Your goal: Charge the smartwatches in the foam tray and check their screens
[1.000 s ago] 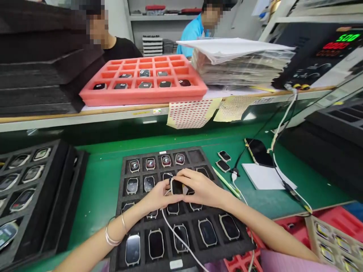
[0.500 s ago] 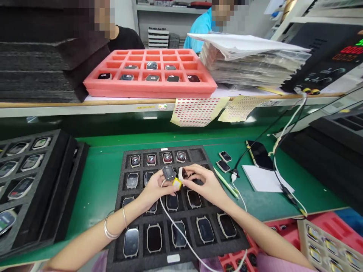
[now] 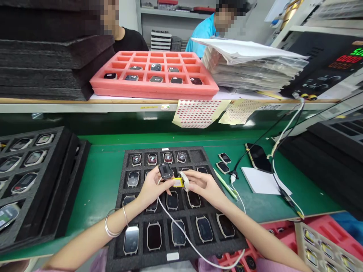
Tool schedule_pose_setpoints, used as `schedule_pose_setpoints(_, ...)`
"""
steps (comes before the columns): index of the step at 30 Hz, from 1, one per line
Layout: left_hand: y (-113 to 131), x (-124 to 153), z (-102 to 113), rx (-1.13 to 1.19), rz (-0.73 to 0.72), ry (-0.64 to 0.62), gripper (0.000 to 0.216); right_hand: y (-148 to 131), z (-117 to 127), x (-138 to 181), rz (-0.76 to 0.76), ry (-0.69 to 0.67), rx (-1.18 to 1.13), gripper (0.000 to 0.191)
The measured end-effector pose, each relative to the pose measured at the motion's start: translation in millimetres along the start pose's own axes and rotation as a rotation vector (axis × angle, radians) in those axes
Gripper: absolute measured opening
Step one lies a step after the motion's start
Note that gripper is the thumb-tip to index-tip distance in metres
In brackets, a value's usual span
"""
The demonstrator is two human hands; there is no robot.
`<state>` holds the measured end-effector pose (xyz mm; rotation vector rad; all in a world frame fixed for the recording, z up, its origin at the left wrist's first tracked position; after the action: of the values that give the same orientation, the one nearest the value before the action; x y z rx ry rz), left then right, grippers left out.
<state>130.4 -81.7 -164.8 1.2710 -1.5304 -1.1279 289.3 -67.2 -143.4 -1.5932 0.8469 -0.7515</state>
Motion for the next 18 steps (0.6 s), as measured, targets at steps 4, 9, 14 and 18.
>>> schedule_pose_setpoints(4, 3.3, 6.0, -2.3, -0.043, -0.046, -0.021, 0.031, 4.3, -5.4, 1.5, -0.049, -0.065, -0.075, 0.038)
schedule_pose_setpoints(9, 6.9, 12.1, -2.6, -0.134, -0.117, -0.048, 0.028, -1.5, -13.8, 3.3, -0.076, -0.15, -0.131, 0.04)
schedule_pose_setpoints(14, 12.3, 14.9, 2.7, -0.289, -0.223, -0.044, 0.023, -2.0, -18.5, 5.8, -0.14, -0.247, -0.16, 0.037)
schedule_pose_setpoints(18, 11.7, 16.8, 2.7, -0.366, -0.246, -0.057, 0.023, -2.0, -17.7, 7.0, -0.118, -0.277, -0.175, 0.04)
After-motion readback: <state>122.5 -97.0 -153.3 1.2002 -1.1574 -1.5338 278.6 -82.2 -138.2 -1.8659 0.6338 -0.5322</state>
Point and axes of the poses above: each hand's wrist, its own x-axis away from the middle knuckle, its own z-axis out of the back of the hand, y = z × x, the point moved 6 cm from there along -x, towards the middle knuckle, and after that the axes turned 9 degrees about -x, right-handed, at the moved point
